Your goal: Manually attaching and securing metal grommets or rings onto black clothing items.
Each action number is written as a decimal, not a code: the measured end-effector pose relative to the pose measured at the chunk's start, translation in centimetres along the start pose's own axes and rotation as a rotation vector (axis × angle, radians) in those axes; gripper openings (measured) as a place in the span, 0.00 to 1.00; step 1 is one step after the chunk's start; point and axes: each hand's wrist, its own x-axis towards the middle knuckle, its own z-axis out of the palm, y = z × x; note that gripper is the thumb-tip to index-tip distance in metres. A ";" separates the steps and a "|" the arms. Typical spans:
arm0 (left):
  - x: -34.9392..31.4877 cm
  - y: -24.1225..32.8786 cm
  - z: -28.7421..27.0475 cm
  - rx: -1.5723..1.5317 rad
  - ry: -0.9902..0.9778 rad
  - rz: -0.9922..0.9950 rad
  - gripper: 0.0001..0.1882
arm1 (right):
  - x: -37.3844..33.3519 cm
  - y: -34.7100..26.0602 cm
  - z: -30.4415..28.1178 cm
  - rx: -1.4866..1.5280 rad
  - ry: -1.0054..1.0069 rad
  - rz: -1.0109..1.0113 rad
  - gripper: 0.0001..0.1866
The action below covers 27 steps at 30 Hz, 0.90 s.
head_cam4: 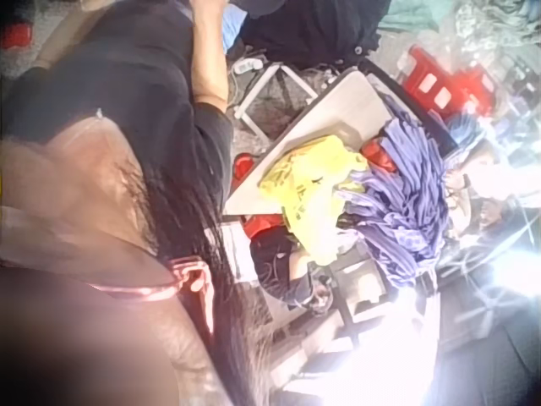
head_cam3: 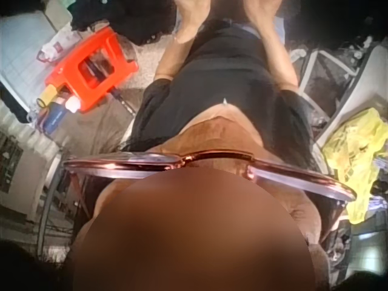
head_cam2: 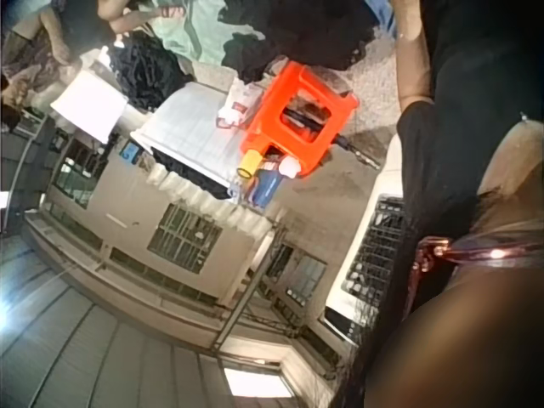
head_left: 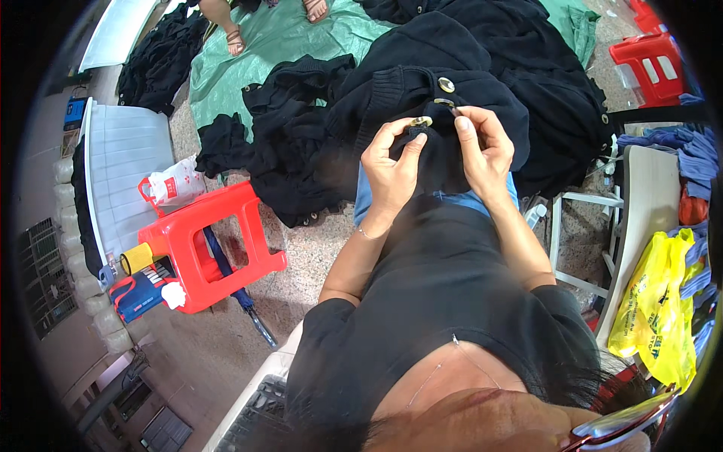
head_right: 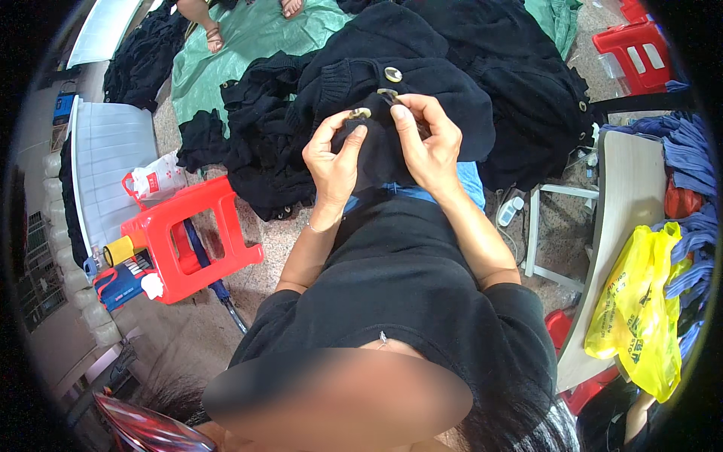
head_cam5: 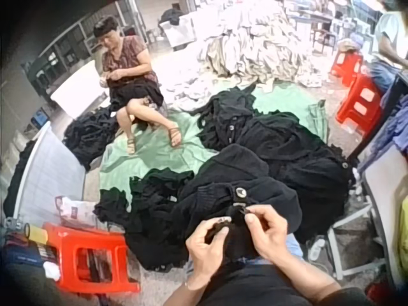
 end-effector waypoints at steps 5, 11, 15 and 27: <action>0.0 0.1 0.1 -0.101 0.015 -0.077 0.12 | -0.3 -0.1 -0.1 -0.065 -0.068 -0.083 0.11; 0.3 1.0 0.3 -0.208 -0.126 -0.131 0.11 | 1.1 -0.5 -0.5 -0.056 -0.252 -0.029 0.07; -0.1 1.5 -1.1 -0.406 -0.260 -0.301 0.15 | 4.2 -0.7 -1.0 0.059 0.090 -0.089 0.05; 0.3 1.4 -1.4 -0.631 -0.168 -0.443 0.09 | 3.2 -2.0 -2.3 -0.249 -0.298 -0.539 0.21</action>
